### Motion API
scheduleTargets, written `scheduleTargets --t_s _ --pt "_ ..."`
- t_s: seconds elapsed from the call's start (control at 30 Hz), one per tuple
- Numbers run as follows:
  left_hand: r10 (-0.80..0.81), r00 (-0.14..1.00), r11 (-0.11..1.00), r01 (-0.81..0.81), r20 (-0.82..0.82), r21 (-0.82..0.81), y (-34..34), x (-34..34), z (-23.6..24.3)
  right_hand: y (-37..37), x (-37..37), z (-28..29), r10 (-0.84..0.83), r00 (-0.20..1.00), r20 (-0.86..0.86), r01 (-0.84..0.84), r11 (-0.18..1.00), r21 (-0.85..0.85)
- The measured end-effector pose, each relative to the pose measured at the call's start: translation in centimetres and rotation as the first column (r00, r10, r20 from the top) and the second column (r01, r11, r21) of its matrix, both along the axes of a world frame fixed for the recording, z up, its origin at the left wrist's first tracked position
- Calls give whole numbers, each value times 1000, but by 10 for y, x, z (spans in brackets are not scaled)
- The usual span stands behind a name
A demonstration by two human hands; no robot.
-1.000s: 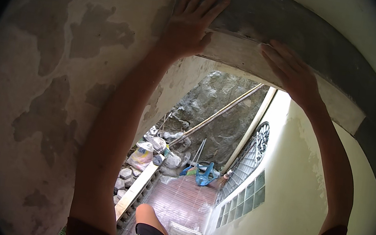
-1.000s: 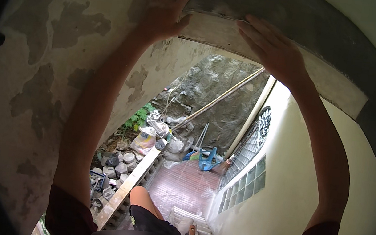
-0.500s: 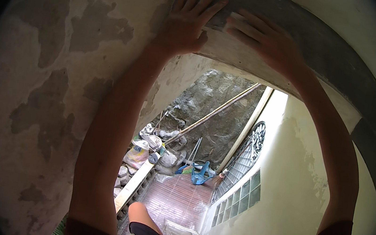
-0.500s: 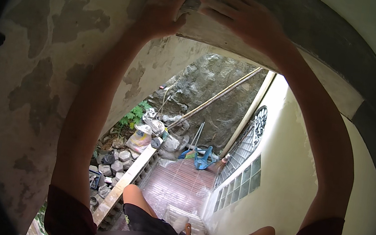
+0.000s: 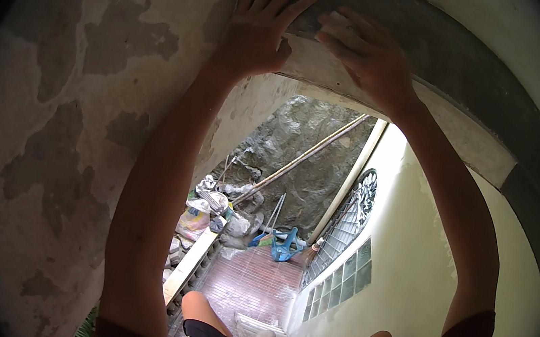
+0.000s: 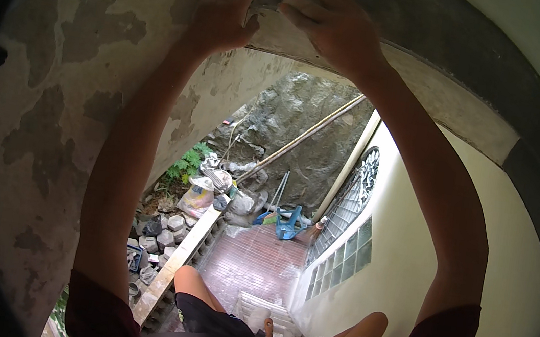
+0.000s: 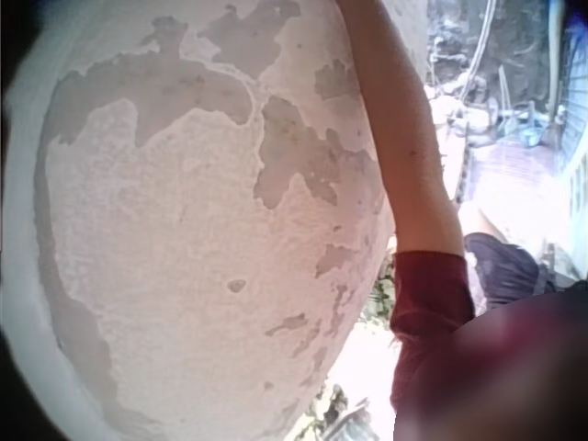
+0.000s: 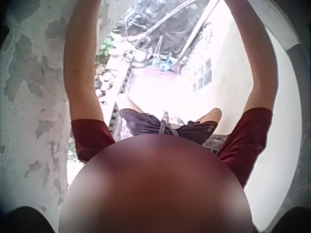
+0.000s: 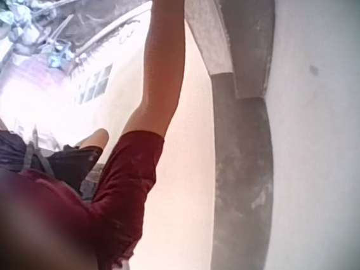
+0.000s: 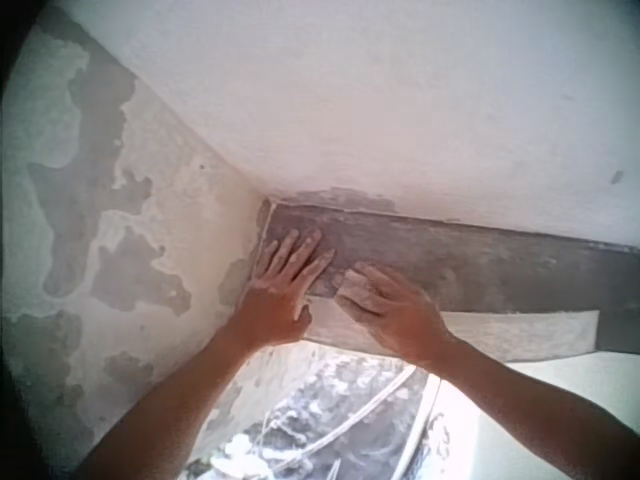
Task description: The person is smoothing a wall surface using a trowel and a sanding block. They repeatedly apply and smooth the material on the wall, focusing on a specific area.
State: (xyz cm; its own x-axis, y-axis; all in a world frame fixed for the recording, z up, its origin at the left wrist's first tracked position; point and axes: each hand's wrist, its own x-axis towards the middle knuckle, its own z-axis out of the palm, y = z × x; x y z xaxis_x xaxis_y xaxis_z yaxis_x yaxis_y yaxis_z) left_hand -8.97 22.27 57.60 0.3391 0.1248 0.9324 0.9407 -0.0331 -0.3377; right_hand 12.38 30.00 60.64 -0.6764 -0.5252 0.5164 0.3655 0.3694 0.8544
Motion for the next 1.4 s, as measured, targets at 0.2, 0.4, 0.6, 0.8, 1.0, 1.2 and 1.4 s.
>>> scheduleTargets --t_s 0.2,0.4,0.6,0.8,1.0,1.2,1.4 --pt "13 1000 999 -13 -15 37 2 1 0 10 -2 1 -20 1000 10 18 987 158" --pt "45 999 999 -44 -8 24 -2 6 1 4 11 3 -173 985 -14 169 941 293" --pt "24 1000 999 -23 -12 46 -1 6 1 3 32 9 -124 992 35 114 973 198" --pt "-13 1000 996 15 -24 87 1 4 0 10 -4 0 54 998 -11 -53 998 39" --pt "-17 999 993 21 -35 116 4 3 -1 12 16 -3 -13 1000 4 13 1000 -16" --pt "-52 998 992 57 -42 113 4 2 -1 5 15 7 8 996 83 -10 1000 26" --pt "-61 997 992 67 -52 108 3 0 1 7 -9 7 -67 994 81 63 997 51"
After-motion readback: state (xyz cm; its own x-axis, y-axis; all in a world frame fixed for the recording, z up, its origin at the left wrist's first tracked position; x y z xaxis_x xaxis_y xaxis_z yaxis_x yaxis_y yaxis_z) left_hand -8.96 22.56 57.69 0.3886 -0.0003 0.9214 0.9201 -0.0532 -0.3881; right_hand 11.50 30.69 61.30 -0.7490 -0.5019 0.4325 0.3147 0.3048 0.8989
